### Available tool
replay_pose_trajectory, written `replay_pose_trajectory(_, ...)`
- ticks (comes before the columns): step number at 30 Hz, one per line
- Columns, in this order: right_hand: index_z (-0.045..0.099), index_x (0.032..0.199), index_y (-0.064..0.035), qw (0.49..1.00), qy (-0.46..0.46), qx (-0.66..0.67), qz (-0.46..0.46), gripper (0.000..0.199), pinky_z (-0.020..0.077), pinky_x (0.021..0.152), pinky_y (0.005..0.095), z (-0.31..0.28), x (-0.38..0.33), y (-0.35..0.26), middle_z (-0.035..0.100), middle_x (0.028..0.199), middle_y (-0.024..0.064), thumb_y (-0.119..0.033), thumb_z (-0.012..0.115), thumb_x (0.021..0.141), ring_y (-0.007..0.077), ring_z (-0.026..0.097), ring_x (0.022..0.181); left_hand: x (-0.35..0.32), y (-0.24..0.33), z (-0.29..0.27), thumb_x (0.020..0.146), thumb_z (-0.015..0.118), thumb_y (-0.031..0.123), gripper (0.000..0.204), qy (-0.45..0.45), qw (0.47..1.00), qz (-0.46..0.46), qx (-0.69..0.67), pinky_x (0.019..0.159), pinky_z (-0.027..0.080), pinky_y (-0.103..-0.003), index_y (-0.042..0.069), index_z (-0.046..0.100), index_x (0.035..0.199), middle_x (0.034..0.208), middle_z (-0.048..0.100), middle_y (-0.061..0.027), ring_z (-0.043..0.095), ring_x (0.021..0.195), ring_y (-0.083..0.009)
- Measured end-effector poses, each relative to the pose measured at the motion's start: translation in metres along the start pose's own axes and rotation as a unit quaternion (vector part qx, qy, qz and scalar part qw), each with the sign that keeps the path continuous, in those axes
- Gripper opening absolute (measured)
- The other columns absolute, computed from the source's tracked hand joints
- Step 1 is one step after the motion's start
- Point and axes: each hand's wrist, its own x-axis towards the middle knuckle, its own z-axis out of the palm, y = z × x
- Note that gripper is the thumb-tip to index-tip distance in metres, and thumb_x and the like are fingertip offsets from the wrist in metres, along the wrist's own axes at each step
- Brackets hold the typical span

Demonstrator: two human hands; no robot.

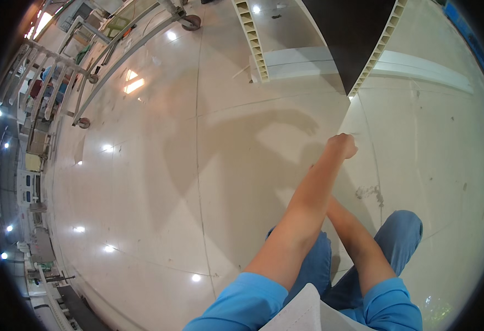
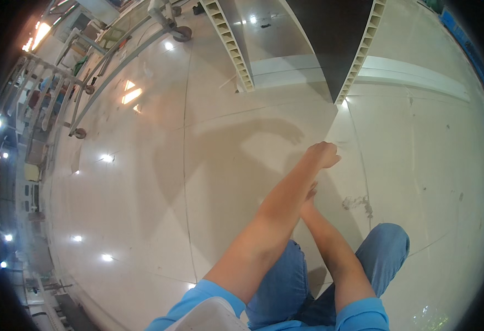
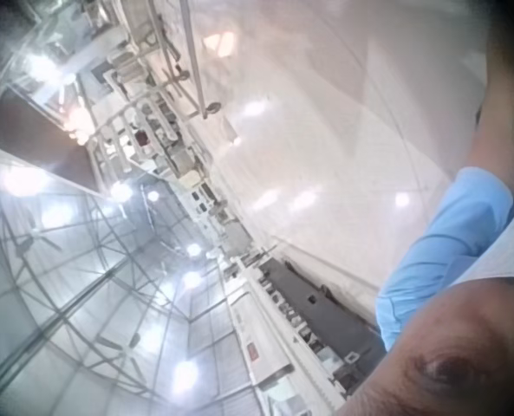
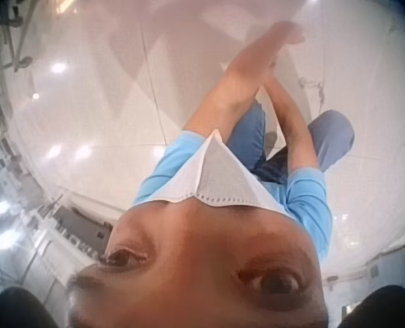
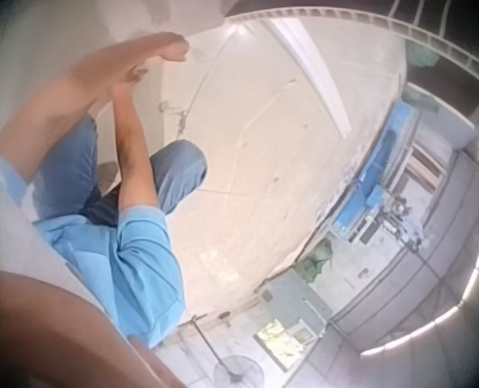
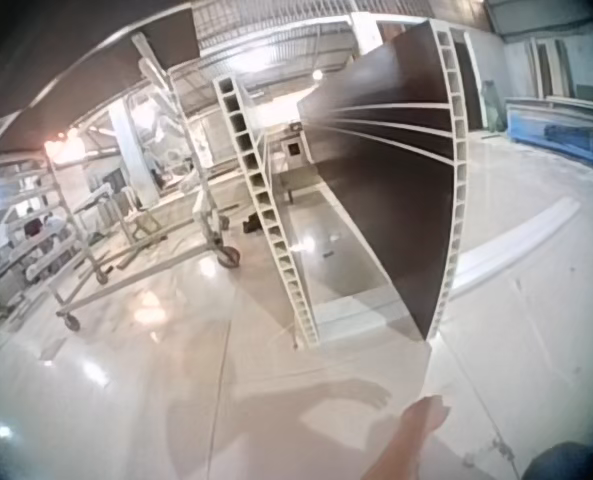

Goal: The person sits briefly, then stands and uses a blue air hose to blow dust and debris off a large machine and surrounding floor. They also pick up a long plastic strip from the floor and place it into a green bag before continuing to blow air on the machine.

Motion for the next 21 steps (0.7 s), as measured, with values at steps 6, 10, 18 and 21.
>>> replay_pose_trajectory(6, 0.034, 0.142, -0.0084, 0.987, -0.026, 0.160, 0.012, 0.071, 0.0387, 0.090, 0.0530, 0.022, 0.015, 0.016, 0.039, 0.136, 0.0174, -0.046, 0.058, 0.086, 0.0386, 0.044, 0.117, 0.001, 0.006, -0.001, 0.085, 0.059, 0.026, 0.033, -0.003, 1.000, -0.008, 0.004, 0.094, 0.051, -0.038, 0.005, 0.069, 0.108, 0.118, 0.066, -0.0146, 0.063, 0.111, -0.0297)
replay_pose_trajectory(10, 0.035, 0.141, -0.0087, 0.983, -0.045, 0.177, -0.011, 0.071, 0.0394, 0.088, 0.0518, 0.018, 0.009, 0.016, 0.039, 0.136, 0.0179, -0.045, 0.059, 0.085, 0.0373, 0.042, 0.117, -0.002, 0.003, -0.002, 0.085, 0.059, 0.025, 0.031, -0.001, 1.000, -0.009, 0.000, 0.094, 0.051, -0.038, 0.005, 0.070, 0.106, 0.116, 0.067, -0.0152, 0.063, 0.110, -0.0294)
replay_pose_trajectory(18, 0.036, 0.138, -0.0091, 0.979, 0.009, 0.202, 0.016, 0.070, 0.0384, 0.089, 0.0484, 0.051, 0.013, 0.033, 0.042, 0.130, 0.0136, -0.041, 0.067, 0.083, 0.0319, 0.042, 0.115, 0.003, 0.001, 0.002, 0.082, 0.059, 0.022, 0.027, 0.029, 1.000, -0.003, -0.002, 0.090, 0.053, -0.039, 0.004, 0.071, 0.099, 0.111, 0.069, -0.0163, 0.065, 0.106, -0.0300)
replay_pose_trajectory(21, 0.039, 0.135, -0.0096, 0.974, 0.055, 0.218, -0.024, 0.066, 0.0389, 0.087, 0.0466, 0.048, 0.007, 0.034, 0.045, 0.125, 0.0104, -0.039, 0.069, 0.083, 0.0277, 0.044, 0.112, 0.005, 0.002, 0.003, 0.081, 0.060, 0.021, 0.026, 0.030, 1.000, -0.008, -0.005, 0.088, 0.054, -0.038, 0.004, 0.071, 0.098, 0.109, 0.069, -0.0161, 0.066, 0.104, -0.0300)
